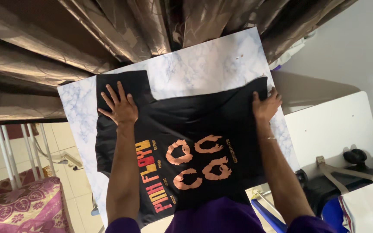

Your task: The person takes a t-shirt from a chair, lays it flat on a table, and folds it.

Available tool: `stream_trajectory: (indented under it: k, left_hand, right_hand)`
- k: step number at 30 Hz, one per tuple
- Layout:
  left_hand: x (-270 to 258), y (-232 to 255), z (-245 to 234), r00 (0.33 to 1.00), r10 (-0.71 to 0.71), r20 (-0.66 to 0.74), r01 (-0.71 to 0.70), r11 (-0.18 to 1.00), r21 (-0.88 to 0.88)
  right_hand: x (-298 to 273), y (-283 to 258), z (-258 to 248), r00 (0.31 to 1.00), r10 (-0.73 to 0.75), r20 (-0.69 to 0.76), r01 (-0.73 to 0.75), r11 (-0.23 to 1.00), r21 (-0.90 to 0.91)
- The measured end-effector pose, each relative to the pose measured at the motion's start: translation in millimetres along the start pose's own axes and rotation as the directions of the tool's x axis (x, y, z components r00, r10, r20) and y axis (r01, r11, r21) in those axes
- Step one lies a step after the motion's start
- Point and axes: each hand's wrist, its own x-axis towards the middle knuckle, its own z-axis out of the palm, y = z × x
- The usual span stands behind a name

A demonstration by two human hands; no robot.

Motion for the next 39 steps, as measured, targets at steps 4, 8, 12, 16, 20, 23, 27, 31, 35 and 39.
stream_trajectory:
  k: [4,8,12,16,20,23,27,31,35,39]
  left_hand:
    - [-12.5,19.7,5.8,0.959,0.23,-0.167,-0.23,0.973,0.016]
    - [-42.0,49.7,15.0,0.749,0.635,-0.189,-0.644,0.765,0.015]
    - [-51.7,62.3,12.7,0.735,0.644,-0.211,-0.669,0.739,-0.075]
    - [-49.9,60.8,12.8,0.737,0.641,-0.216,-0.666,0.743,-0.067]
    - [-46.1,58.1,19.5,0.759,0.605,-0.241,-0.638,0.765,-0.088]
    - [-44.8,58.0,23.3,0.759,0.594,-0.267,-0.634,0.768,-0.092]
    - [-46.6,57.5,25.2,0.774,0.572,-0.271,-0.616,0.78,-0.113]
    - [-45.9,59.3,30.1,0.803,0.53,-0.272,-0.578,0.804,-0.14]
    - [-47.9,65.8,32.1,0.816,0.489,-0.308,-0.553,0.815,-0.172]
    - [-59.9,68.6,25.2,0.841,0.479,-0.25,-0.52,0.844,-0.132]
  right_hand:
    - [26.4,27.9,4.9,0.996,-0.07,0.059,0.067,0.996,0.06]
    - [42.3,49.6,19.4,0.988,0.027,0.149,-0.057,0.978,0.199]
    - [47.5,68.9,24.2,0.975,0.077,0.209,-0.131,0.957,0.258]
    - [49.5,90.4,27.5,0.934,0.108,0.34,-0.206,0.941,0.268]
    - [55.6,113.7,26.3,0.894,0.12,0.431,-0.282,0.899,0.335]
    - [55.7,105.0,9.1,0.859,0.157,0.488,-0.348,0.877,0.33]
    - [60.0,78.9,-9.0,0.79,0.303,0.533,-0.504,0.816,0.283]
    - [66.0,81.2,6.9,0.893,0.058,0.446,-0.25,0.888,0.386]
    - [67.3,82.3,5.7,0.843,0.174,0.509,-0.437,0.773,0.46]
    - [56.9,76.2,-22.8,0.776,0.184,0.604,-0.483,0.789,0.381]
